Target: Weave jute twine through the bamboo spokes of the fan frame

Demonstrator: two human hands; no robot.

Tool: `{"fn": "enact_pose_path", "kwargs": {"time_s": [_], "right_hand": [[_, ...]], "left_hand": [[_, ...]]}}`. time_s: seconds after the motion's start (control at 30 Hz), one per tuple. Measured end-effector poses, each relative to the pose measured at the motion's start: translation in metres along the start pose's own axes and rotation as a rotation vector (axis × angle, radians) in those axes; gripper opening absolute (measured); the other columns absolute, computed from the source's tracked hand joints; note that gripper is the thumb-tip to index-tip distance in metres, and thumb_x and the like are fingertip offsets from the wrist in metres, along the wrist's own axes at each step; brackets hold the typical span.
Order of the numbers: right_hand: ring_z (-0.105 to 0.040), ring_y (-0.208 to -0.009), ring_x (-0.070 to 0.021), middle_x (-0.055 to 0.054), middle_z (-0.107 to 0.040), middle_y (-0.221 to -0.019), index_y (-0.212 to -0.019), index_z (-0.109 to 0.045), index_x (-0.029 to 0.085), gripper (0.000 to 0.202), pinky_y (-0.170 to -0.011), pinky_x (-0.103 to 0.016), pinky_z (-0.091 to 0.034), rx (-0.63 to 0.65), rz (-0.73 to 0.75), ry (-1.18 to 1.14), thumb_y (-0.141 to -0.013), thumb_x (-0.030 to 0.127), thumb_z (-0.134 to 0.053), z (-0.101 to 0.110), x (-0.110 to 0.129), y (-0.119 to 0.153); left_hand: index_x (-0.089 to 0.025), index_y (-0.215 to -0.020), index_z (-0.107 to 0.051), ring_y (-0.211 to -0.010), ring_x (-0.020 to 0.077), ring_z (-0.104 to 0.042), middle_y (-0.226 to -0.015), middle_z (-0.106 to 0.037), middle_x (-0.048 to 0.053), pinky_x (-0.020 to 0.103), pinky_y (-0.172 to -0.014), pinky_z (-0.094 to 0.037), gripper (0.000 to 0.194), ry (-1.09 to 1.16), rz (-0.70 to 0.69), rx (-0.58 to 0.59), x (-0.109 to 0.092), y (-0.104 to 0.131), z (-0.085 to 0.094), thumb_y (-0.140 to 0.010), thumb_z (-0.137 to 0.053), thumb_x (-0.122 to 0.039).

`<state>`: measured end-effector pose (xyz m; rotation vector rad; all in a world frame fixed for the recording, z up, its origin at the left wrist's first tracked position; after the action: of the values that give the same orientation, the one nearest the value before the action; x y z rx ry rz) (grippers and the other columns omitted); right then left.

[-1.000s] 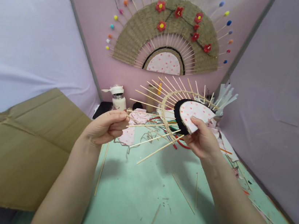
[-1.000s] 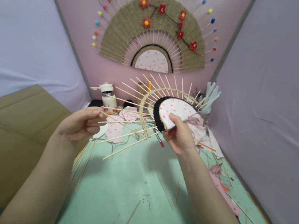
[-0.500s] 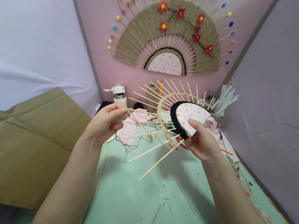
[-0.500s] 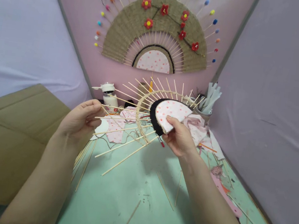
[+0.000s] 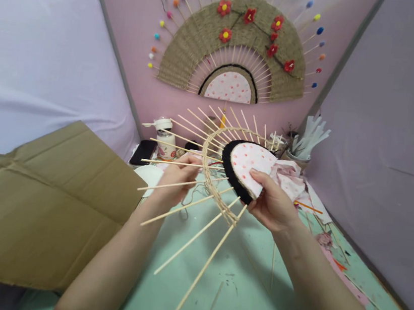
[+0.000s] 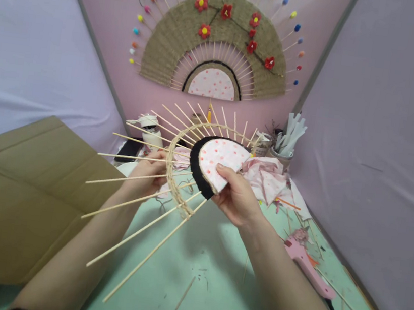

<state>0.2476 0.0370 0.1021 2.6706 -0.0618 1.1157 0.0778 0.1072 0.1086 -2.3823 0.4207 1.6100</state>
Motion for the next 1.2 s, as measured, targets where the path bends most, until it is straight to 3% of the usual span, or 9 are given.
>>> {"fn": "enact_pose_path", "kwargs": {"time_s": [0.1, 0.2, 0.43, 0.6, 0.7, 0.8, 0.93, 1.07, 1.2], "right_hand": [[-0.063, -0.048, -0.0091, 0.001, -0.072, -0.067, -0.083, -0.067, 0.014, 0.01, -0.039, -0.015, -0.053, -0.014, -0.006, -0.008, -0.074, 0.013, -0.062, -0.001, -0.001, 0.001], [-0.061, -0.044, -0.0079, 0.002, -0.071, -0.062, -0.083, -0.066, 0.014, 0.009, -0.033, -0.012, -0.048, -0.05, 0.012, -0.014, -0.076, 0.013, -0.061, 0.004, 0.004, -0.003], [-0.064, -0.048, -0.0094, 0.001, -0.072, -0.067, -0.088, -0.065, 0.016, 0.013, -0.037, -0.013, -0.051, -0.063, 0.043, 0.004, -0.075, 0.016, -0.064, 0.01, 0.007, -0.01], [-0.064, -0.048, -0.009, 0.002, -0.072, -0.067, -0.088, -0.066, 0.017, 0.012, -0.038, -0.013, -0.051, -0.059, 0.041, 0.006, -0.076, 0.016, -0.063, 0.013, 0.006, -0.012], [-0.064, -0.048, -0.0092, 0.002, -0.072, -0.067, -0.087, -0.066, 0.017, 0.012, -0.038, -0.013, -0.051, -0.051, 0.044, 0.015, -0.076, 0.016, -0.064, 0.014, 0.005, -0.013], [-0.063, -0.047, -0.0093, 0.002, -0.072, -0.066, -0.087, -0.066, 0.017, 0.012, -0.036, -0.012, -0.049, -0.026, 0.04, 0.026, -0.074, 0.017, -0.066, 0.014, 0.002, -0.015], [-0.06, -0.042, -0.0083, 0.003, -0.07, -0.062, -0.084, -0.065, 0.017, 0.009, -0.032, -0.012, -0.045, 0.0, 0.003, 0.035, -0.075, 0.018, -0.066, 0.014, -0.004, -0.018], [-0.059, -0.04, -0.0074, 0.003, -0.07, -0.06, -0.084, -0.064, 0.016, 0.006, -0.032, -0.012, -0.045, -0.011, -0.017, 0.036, -0.078, 0.018, -0.064, 0.015, -0.007, -0.021], [-0.055, -0.036, -0.007, 0.002, -0.068, -0.057, -0.084, -0.062, 0.016, 0.006, -0.032, -0.013, -0.045, -0.002, -0.073, 0.076, -0.082, 0.022, -0.062, 0.018, -0.011, -0.026]], "left_hand": [[-0.016, -0.064, -0.057, -0.042, 0.0031, -0.035, -0.051, -0.044, -0.007, 0.017, -0.04, -0.026, 0.025, -0.018, 0.086, 0.084, 0.028, 0.001, -0.018, -0.058, -0.079, -0.026], [-0.015, -0.068, -0.064, -0.054, 0.007, -0.049, -0.061, -0.057, -0.002, 0.02, -0.054, -0.039, 0.017, -0.132, 0.073, 0.18, 0.035, -0.001, -0.019, -0.067, -0.074, -0.028], [-0.015, -0.093, -0.07, -0.096, 0.0206, -0.062, -0.097, -0.07, 0.008, 0.03, -0.087, -0.043, 0.028, -0.157, -0.017, 0.275, 0.006, -0.005, 0.0, -0.066, -0.063, -0.011], [-0.013, -0.085, -0.066, -0.082, 0.0193, -0.063, -0.085, -0.067, 0.008, 0.032, -0.081, -0.047, 0.018, 0.03, 0.007, 0.376, -0.001, 0.005, -0.017, -0.068, -0.062, -0.016], [-0.015, -0.083, -0.063, -0.06, 0.0106, -0.055, -0.068, -0.058, 0.001, 0.025, -0.063, -0.047, 0.011, 0.048, 0.061, 0.336, 0.003, 0.01, -0.02, -0.073, -0.066, -0.019], [-0.016, -0.08, -0.06, -0.047, 0.0037, -0.039, -0.058, -0.044, -0.005, 0.016, -0.046, -0.034, 0.015, 0.086, 0.065, 0.279, 0.006, 0.01, -0.018, -0.076, -0.07, -0.027], [-0.015, -0.073, -0.058, -0.04, 0.001, -0.031, -0.053, -0.04, -0.008, 0.013, -0.039, -0.027, 0.02, 0.151, 0.059, 0.169, 0.011, 0.007, -0.018, -0.075, -0.073, -0.028], [-0.015, -0.084, -0.063, -0.07, 0.0115, -0.063, -0.083, -0.066, 0.003, 0.024, -0.064, -0.052, 0.011, 0.236, 0.071, 0.087, 0.013, 0.01, -0.028, -0.076, -0.068, -0.019], [-0.015, -0.097, -0.064, -0.094, 0.022, -0.066, -0.106, -0.068, 0.008, 0.04, -0.083, -0.054, 0.019, 0.354, 0.086, 0.081, 0.018, 0.014, -0.035, -0.08, -0.061, -0.021]]}}
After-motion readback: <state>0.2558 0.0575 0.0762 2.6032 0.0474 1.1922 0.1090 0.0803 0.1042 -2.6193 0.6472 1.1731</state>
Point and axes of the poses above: each hand's wrist, its own y-axis away from the middle knuckle, its own z-axis out of the back of the hand, x = y × z, the point moved 5 cm from there along -y, towards the middle knuckle
